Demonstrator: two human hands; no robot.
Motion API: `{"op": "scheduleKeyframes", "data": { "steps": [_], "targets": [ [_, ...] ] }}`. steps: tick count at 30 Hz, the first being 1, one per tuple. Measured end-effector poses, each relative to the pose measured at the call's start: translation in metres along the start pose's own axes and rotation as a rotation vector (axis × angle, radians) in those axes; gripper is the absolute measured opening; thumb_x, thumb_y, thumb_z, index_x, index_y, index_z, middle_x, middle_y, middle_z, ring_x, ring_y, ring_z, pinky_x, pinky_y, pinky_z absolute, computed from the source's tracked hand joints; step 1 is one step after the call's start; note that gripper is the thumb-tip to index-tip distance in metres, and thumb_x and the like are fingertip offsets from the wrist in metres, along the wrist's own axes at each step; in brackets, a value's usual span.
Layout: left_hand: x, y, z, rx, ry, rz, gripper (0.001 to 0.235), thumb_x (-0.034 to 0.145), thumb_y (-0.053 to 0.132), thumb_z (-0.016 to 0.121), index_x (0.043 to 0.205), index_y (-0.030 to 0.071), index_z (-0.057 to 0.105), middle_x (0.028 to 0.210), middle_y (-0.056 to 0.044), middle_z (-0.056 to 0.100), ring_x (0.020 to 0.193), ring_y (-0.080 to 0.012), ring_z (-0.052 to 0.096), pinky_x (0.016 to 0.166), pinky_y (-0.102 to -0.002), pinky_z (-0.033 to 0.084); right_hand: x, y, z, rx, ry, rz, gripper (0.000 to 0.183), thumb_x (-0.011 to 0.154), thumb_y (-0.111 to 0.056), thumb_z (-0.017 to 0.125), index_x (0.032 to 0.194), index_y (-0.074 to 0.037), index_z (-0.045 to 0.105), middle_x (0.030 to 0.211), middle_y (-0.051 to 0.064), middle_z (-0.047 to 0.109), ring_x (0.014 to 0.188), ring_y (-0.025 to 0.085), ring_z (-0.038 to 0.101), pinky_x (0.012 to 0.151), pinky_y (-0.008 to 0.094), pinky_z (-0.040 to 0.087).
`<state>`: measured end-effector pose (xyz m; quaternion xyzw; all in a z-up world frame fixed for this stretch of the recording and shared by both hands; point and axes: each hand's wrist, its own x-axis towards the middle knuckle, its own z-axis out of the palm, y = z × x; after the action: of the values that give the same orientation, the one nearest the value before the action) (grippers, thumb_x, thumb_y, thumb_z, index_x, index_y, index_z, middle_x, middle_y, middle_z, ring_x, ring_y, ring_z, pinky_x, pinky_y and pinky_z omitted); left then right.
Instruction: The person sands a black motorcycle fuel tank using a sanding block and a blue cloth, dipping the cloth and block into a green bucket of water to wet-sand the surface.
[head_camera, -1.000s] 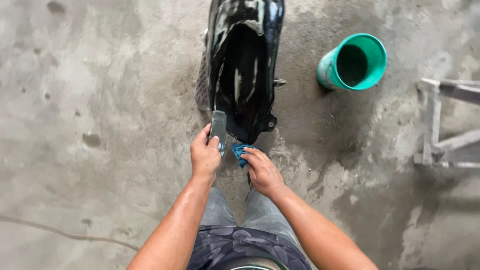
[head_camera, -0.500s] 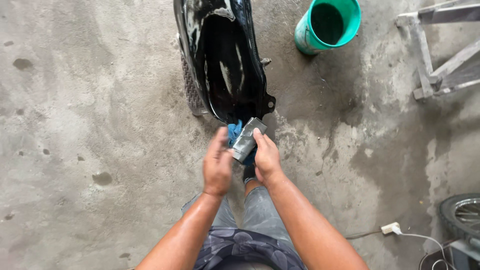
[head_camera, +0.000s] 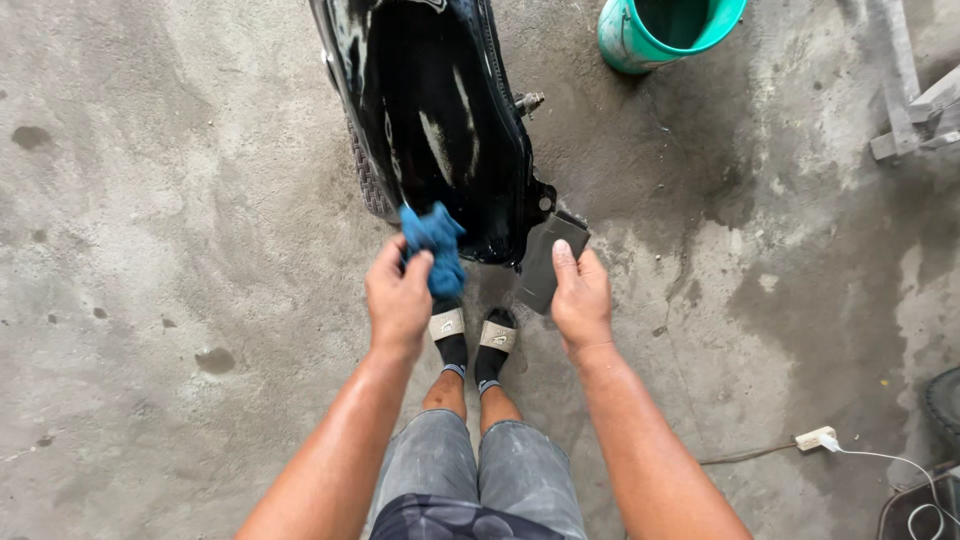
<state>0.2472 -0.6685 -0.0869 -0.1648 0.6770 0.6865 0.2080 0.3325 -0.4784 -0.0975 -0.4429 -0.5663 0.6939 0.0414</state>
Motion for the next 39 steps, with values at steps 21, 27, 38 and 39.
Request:
{"op": "scheduleKeyframes", "data": {
  "steps": [21,27,38,39],
  "targets": [
    [0.142,0.042,0.056,1.22,-0.05,1.046,0.064,0.106,0.033,0.059,0.166,0.021,0.04,0.172,-0.011,0.029,0.161,-0.0296,0.025,0.135,-0.048,0.018,0.019,-0.016,0.062,-0.612,0.181,-0.925,0.041,0.09,-0.011,0.076,0.126,0.002,0.063,0.125,0.018,0.063,0.118,0.034,0.063,0.101,0.043,0.054],
    [0.147,0.038,0.057,1.222,-0.038,1.083,0.064,0.105,0.036,0.059,0.165,0.02,0.041,0.171,-0.011,0.03,0.16,-0.03,0.026,0.134,-0.048,0.019,0.037,-0.01,0.066,-0.653,0.264,-0.933,0.031,0.096,-0.005,0.074,0.125,0.0,0.067,0.126,0.016,0.067,0.119,0.033,0.066,0.104,0.042,0.055],
    [0.146,0.033,0.048,1.19,-0.033,1.125,0.065,0.101,0.04,0.056,0.162,0.023,0.043,0.169,-0.01,0.03,0.159,-0.0295,0.028,0.134,-0.047,0.021,0.018,0.002,0.065,-0.668,0.245,-0.911,0.031,0.096,-0.004,0.071,0.126,0.003,0.066,0.122,0.018,0.066,0.113,0.033,0.068,0.099,0.04,0.058],
    [0.147,0.032,0.048,1.192,-0.032,1.13,0.065,0.101,0.04,0.056,0.162,0.023,0.043,0.169,-0.01,0.03,0.159,-0.0295,0.028,0.134,-0.047,0.021,0.029,-0.003,0.068,-0.69,0.258,-0.98,0.03,0.097,-0.004,0.07,0.126,0.004,0.066,0.123,0.018,0.066,0.114,0.034,0.068,0.101,0.041,0.057]
  ]
}}
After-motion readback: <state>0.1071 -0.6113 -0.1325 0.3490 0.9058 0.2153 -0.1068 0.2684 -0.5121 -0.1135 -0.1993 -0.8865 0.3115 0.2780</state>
